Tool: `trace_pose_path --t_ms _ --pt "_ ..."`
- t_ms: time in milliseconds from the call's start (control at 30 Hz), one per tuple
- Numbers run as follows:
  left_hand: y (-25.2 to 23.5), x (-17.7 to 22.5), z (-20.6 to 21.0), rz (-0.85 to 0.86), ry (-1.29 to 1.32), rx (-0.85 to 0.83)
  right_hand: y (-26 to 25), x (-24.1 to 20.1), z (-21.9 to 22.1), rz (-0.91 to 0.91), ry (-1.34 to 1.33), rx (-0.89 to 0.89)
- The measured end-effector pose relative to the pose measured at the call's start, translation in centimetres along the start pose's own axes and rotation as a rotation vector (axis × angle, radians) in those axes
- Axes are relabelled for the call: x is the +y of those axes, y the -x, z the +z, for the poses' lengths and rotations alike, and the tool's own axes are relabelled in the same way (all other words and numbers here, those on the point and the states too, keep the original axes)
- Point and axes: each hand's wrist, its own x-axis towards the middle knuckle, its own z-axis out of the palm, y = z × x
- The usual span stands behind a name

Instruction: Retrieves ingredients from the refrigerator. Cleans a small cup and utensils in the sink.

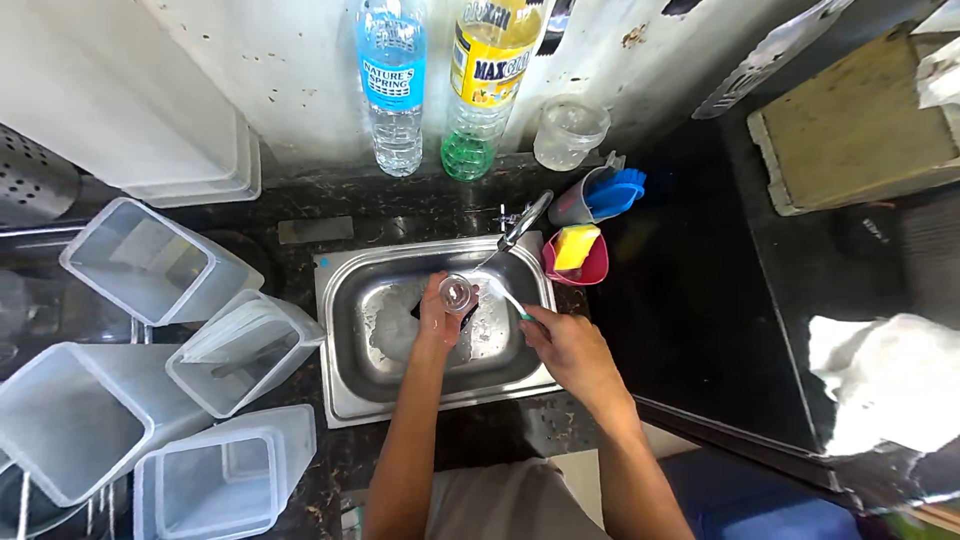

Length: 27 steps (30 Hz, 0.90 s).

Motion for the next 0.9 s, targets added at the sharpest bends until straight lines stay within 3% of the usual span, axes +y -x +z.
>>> trace_pose_path --t_ms 300,667,733,833,900 --pt "6.5 3.1 4.1 0.100 -0.113 -0.162 5.0 0.0 -0.5 -0.119 -0.092 0.306" --pt "8.4 2.8 6.2 0.037 -0.129 -0.135 6.8 1.8 -0.3 -0.085 -0.140 0.345" --pt "7.8 1.8 5.5 0.201 -0.274 -0.159 5.6 2.6 0.6 -0.034 -0.153 0.301" --pt "4.7 -0.8 2.8 0.779 -0.872 -0.122 0.8 4.7 3.1 0.156 -0.040 -0.027" --pt "2.3 -1.7 0.8 0.961 -1.208 -0.106 -3.1 5.9 5.1 0.205 0.044 -0.158"
